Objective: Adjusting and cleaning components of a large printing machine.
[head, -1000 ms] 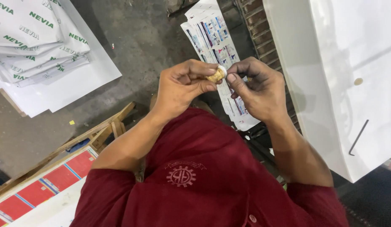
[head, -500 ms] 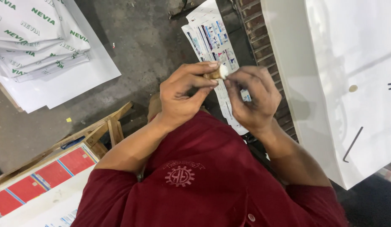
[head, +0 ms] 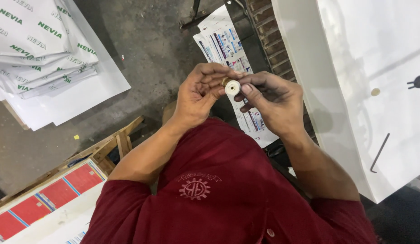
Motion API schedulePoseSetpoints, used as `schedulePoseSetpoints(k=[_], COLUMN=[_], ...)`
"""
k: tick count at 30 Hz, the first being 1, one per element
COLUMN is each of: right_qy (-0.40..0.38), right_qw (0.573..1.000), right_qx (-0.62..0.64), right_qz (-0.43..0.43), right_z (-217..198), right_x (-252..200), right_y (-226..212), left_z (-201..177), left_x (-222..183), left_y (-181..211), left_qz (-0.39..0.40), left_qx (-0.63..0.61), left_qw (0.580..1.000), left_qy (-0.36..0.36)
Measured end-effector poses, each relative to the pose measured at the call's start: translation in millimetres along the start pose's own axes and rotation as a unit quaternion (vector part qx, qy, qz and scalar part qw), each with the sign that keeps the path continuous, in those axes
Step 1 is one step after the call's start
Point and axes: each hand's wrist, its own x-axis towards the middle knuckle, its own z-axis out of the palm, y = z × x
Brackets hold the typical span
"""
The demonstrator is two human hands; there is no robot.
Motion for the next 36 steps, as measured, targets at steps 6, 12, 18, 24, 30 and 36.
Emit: schedulePoseSetpoints(k=[6, 12, 18, 24, 30, 36], right_qy=[0.0, -0.003, 0.044, 0.02, -0.014, -0.022], right_qw=[1.0, 0.998, 0.996, 0.997, 0.986, 0.989], right_qx=[-0.026, -0.051, -0.035, -0.068, -0.149, -0.115], right_qz=[-0.01, -0.031, 0.069, 0.024, -0.073, -0.086], right_z=[-4, -5, 1, 2, 2, 10], right_x=[-2, 2, 3, 1, 0, -9], right_y=[1, -5, -5, -1, 0, 1], left_z=[0, -2, 6, 9, 3, 3], left_x=[5, 1, -3, -7, -7, -4], left_y=[17, 5, 11, 14, 19, 24], left_qz=[0.008, -0.074, -0.096, -0.079, -0.073, 0.009], left_qx=[0.081, 0.026, -0.001, 0.057, 0.148, 0.261], left_qw=[0.996, 0.996, 0.995, 0.995, 0.986, 0.965], left_qy=[-0.032, -0.037, 0.004, 0.014, 0.006, -0.037])
